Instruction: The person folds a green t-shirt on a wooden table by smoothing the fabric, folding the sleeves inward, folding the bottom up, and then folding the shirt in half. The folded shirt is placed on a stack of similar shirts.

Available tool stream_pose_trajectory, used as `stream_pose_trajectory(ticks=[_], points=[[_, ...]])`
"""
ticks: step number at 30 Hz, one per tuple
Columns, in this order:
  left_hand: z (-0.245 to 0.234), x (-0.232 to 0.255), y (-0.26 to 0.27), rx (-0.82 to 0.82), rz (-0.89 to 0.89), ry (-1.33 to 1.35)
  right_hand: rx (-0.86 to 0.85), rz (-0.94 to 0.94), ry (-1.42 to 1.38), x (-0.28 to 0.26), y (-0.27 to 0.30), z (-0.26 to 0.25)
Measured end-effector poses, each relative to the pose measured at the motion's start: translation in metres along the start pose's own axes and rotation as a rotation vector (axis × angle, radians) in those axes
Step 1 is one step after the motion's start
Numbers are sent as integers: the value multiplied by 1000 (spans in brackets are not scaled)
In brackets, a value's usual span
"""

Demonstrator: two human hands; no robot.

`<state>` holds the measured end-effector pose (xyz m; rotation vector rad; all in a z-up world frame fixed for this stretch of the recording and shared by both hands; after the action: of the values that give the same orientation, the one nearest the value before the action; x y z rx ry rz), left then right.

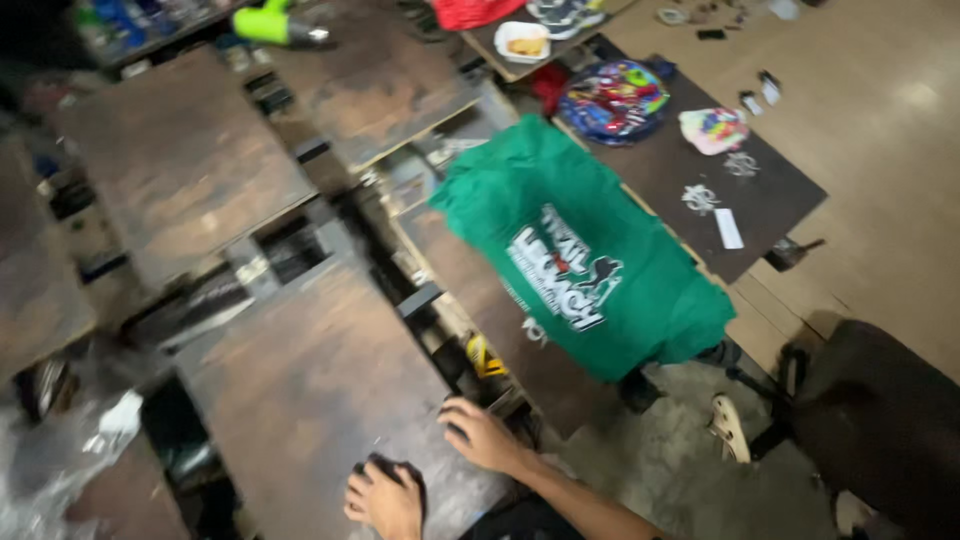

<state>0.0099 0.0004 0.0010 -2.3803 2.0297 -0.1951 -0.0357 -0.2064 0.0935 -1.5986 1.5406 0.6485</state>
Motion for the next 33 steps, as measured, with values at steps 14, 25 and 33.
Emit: stream_pose_trajectory(ticks=[14, 25, 33], points=[[-56, 429, 28, -660, 1236, 518, 740, 824, 889, 239, 18, -360], [-58, 478, 44, -888, 1107, 41, 614, 1050, 450, 317, 56, -404], [-45, 473, 41, -948, 1025, 95, 609, 787, 891, 270, 52, -399]])
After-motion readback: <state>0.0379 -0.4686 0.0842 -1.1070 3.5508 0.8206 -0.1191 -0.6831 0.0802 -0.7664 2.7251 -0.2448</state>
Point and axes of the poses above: each hand's wrist, its own y-axis away from the middle knuckle, its own z-axis out of the palm, x = y × z, the point moved 1 cm from there along -y, towards the middle knuckle, and after that the axes turned 7 degrees about -z, right-handed, at the moved point
